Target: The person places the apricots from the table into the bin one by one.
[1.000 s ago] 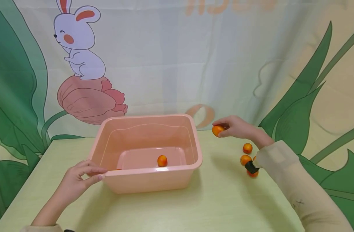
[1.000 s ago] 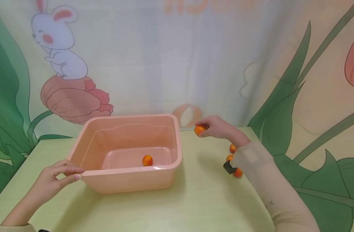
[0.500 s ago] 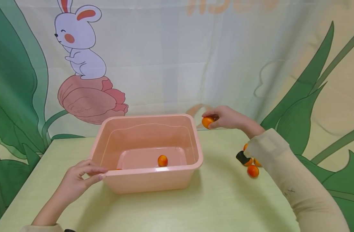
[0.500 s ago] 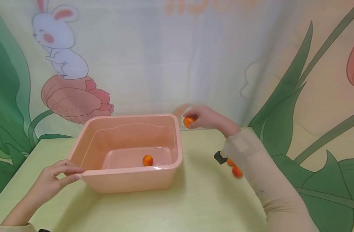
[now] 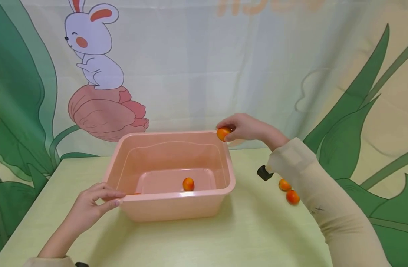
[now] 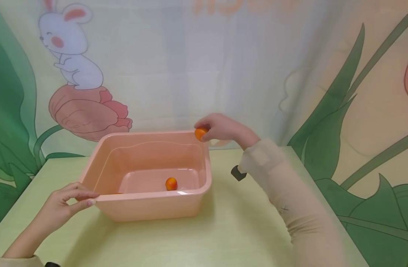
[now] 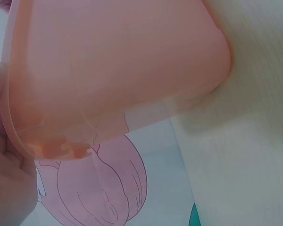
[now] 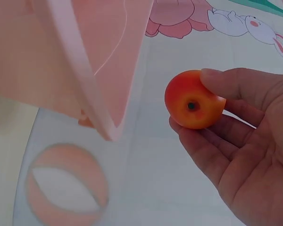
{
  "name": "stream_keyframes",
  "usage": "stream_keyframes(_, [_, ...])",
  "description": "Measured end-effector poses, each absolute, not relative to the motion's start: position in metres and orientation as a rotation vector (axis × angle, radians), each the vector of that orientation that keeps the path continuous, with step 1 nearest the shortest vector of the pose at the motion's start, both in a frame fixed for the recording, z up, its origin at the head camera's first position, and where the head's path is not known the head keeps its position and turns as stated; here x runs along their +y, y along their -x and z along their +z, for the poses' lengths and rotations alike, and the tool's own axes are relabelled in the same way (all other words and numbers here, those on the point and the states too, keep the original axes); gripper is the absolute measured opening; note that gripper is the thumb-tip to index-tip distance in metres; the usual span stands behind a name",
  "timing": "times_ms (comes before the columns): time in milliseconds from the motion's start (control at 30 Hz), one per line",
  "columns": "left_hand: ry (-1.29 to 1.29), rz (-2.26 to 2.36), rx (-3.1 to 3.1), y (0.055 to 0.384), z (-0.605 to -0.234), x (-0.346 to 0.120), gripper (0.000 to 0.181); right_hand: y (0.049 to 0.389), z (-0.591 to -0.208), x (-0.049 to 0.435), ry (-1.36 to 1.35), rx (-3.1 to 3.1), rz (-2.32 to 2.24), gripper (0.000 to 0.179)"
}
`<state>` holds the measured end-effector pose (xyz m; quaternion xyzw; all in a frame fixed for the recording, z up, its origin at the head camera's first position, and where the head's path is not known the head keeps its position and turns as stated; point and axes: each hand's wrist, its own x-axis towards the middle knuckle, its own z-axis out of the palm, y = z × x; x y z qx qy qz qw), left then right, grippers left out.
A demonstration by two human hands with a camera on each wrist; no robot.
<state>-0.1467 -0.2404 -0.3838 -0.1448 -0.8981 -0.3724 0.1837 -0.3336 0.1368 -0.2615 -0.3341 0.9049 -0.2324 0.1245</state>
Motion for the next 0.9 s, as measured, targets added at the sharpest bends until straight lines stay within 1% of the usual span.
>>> stream_keyframes(500, [0.400, -1.057, -2.544, 0.147, -0.382, -0.239, 0.018, 0.343, -0.262, 0.101, 0.973, 2.596, -0.638, 0.040])
stream_keyframes(900, [0.409, -1.055, -2.531, 0.146, -0.383, -0.240, 0.018, 0.352, -0.271, 0.075, 0.971, 2.519, -0.648, 0.039])
